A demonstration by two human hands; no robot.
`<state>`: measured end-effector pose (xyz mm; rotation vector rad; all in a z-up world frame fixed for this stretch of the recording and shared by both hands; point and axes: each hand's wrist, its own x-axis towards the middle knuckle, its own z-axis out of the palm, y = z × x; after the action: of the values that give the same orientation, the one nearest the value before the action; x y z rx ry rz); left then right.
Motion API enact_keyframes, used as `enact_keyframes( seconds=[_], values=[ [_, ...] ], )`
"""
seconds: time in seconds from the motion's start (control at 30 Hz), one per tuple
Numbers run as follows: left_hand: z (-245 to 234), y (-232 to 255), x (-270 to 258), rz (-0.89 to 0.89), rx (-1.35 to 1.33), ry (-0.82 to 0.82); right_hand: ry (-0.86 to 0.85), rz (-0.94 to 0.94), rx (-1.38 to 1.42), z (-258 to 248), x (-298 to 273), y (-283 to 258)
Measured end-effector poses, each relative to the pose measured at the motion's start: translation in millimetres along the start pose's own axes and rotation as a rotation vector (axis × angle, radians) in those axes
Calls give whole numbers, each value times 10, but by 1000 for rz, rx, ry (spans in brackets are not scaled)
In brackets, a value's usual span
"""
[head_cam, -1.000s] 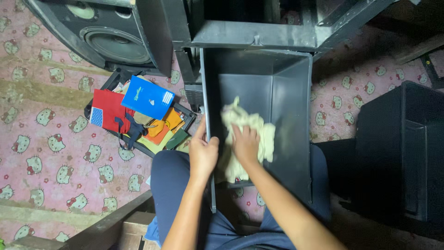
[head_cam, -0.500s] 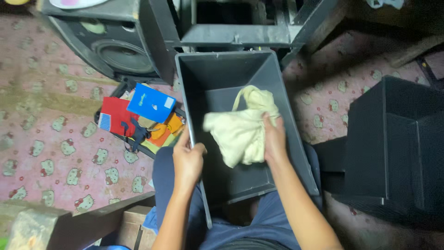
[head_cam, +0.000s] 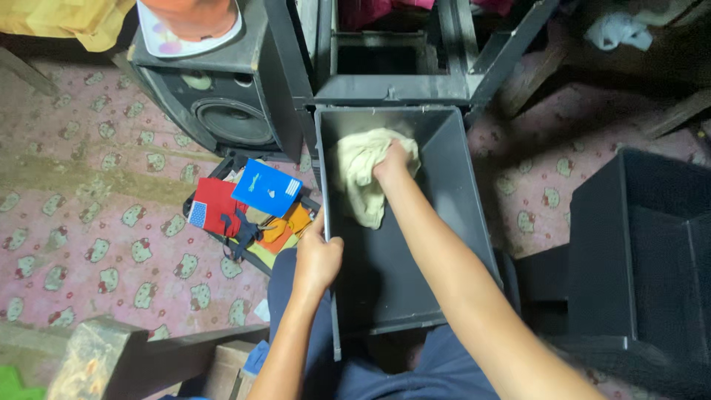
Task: The person removes a black plastic drawer from a storage unit and wipes its interior and exterior surfaces with a cloth. The person then wipes the top of the storage unit and places the drawer back into the unit.
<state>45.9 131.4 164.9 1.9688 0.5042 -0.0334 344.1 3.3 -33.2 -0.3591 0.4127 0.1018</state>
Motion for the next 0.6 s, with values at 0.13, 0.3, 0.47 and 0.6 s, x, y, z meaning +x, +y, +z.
enact_keyframes(
  seconds=[0.13, 0.3, 0.47, 0.6],
  values=[
    [34, 20, -38, 30, 1, -4, 45, -495, -153, 879, -832, -381],
    [77, 232, -288, 48, -30, -11, -169, -1307, -932, 1128, -1309, -213],
    [13, 218, -514, 35, 3, -34, -140, -873, -1308, -347, -931, 343],
    [-24, 123, -522, 191, -93, 54, -80, -771, -2079, -969, -504, 579]
  ],
)
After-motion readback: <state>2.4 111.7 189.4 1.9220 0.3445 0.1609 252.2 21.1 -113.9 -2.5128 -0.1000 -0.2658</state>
